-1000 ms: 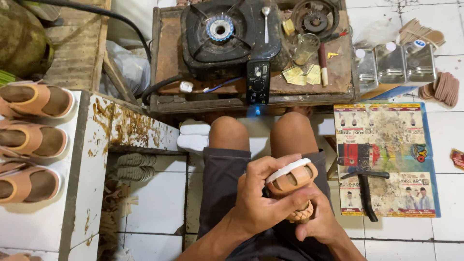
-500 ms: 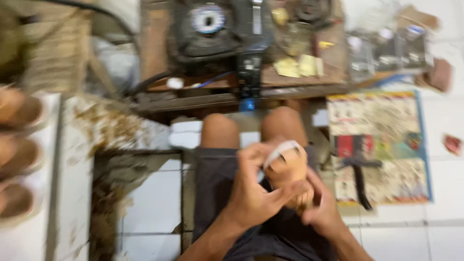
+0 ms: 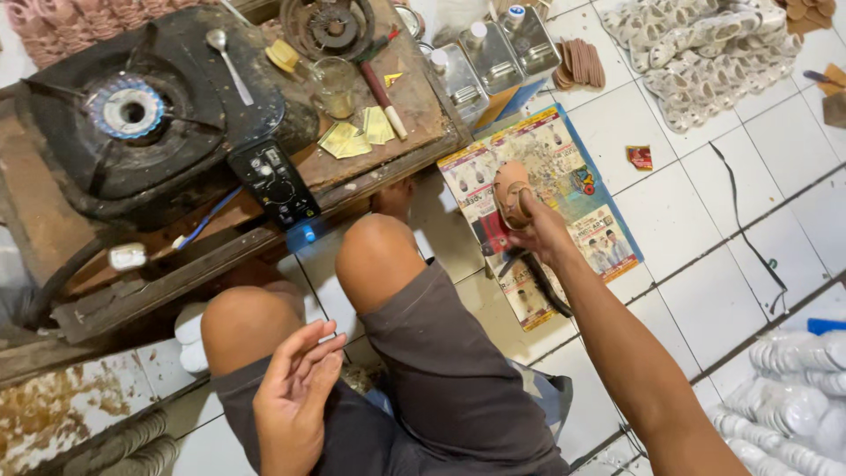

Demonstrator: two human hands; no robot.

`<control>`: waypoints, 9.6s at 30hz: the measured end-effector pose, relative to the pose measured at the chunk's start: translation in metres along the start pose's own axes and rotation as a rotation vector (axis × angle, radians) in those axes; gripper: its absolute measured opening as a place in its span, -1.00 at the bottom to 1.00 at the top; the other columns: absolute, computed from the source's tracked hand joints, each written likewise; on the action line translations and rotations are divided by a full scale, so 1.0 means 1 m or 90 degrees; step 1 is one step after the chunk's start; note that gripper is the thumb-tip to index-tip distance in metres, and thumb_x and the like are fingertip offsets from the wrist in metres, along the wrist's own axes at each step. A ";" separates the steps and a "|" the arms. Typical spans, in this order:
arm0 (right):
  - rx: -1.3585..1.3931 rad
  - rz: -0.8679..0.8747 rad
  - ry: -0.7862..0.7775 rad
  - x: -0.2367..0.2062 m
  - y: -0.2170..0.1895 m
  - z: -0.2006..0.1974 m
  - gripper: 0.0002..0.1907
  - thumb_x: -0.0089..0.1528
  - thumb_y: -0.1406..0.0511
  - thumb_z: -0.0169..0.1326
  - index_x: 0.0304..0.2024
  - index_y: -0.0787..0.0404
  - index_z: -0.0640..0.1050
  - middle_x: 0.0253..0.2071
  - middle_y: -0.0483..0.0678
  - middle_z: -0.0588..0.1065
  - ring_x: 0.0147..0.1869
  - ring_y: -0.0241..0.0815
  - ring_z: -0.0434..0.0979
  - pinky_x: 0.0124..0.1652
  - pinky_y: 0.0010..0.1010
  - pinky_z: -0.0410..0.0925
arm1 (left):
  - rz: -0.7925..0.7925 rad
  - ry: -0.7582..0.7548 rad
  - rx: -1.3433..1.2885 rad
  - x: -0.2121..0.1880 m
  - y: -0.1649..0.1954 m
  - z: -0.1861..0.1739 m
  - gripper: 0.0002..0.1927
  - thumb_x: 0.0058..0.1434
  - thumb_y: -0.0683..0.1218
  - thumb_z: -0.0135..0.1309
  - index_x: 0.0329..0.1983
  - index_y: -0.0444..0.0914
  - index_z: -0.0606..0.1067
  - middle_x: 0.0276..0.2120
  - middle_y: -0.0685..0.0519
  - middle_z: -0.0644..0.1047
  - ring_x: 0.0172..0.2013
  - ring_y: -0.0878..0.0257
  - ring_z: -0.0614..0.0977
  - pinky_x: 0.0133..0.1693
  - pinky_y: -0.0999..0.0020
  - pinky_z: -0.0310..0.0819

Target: The person heats the sole of a sandal on a gas stove, then uses a knife to trim and smooth the edges of the sole. They repeat this process for multiple sandals, inspecting each one after trimming.

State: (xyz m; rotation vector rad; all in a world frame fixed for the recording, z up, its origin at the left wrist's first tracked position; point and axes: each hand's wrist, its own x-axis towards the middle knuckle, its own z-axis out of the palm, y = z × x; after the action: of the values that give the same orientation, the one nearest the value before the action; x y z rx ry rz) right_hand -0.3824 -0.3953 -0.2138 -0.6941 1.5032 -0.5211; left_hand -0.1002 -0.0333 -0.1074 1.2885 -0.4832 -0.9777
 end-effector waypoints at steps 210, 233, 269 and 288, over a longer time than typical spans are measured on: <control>0.271 -0.082 -0.682 -0.263 -0.007 0.290 -0.32 0.11 0.17 0.19 0.27 0.15 0.37 0.28 -0.05 0.42 0.36 -0.14 0.41 0.31 -0.20 0.24 | 0.362 0.224 -0.245 0.064 0.126 -0.005 -0.29 0.25 -0.14 0.18 0.42 -0.25 0.17 0.22 -0.11 0.42 0.21 0.15 0.46 0.24 0.26 0.32; -0.219 -0.430 -0.748 -0.260 -0.046 0.215 -0.88 0.26 0.42 0.18 -0.25 0.41 0.66 -0.28 -0.04 0.54 -0.19 -0.27 0.52 -0.18 -0.43 0.39 | 0.212 0.030 0.003 -0.016 0.098 0.009 -0.60 0.34 -0.19 0.13 0.21 -0.31 0.33 -0.10 -0.01 0.52 -0.12 0.34 0.56 -0.07 0.44 0.52; 0.330 0.416 -0.910 -0.267 0.025 0.159 -0.12 0.42 -0.13 0.04 0.51 0.27 0.07 0.42 0.27 0.17 0.45 0.19 0.20 0.33 0.05 0.19 | 0.690 -0.203 0.507 -0.031 0.152 0.033 -0.64 0.16 -0.13 0.27 -0.01 -0.23 0.46 0.06 -0.19 0.51 0.11 -0.14 0.58 0.18 -0.03 0.48; 0.307 0.059 -0.717 -0.162 -0.053 0.224 -0.36 0.37 -0.01 -0.08 0.30 0.33 0.40 0.12 0.21 0.51 0.08 0.09 0.56 0.05 -0.09 0.44 | 0.059 0.186 -0.149 0.099 0.116 -0.122 -0.54 0.31 -0.15 -0.17 0.29 -0.21 0.24 -0.25 -0.08 0.59 -0.41 0.15 0.63 -0.53 0.24 0.49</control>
State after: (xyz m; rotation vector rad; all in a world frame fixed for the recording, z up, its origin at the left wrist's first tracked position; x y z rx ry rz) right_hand -0.1571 -0.2992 -0.0743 -0.3964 0.3245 -0.2989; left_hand 0.0859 -0.0472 -0.0497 1.1612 -0.1943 -0.7290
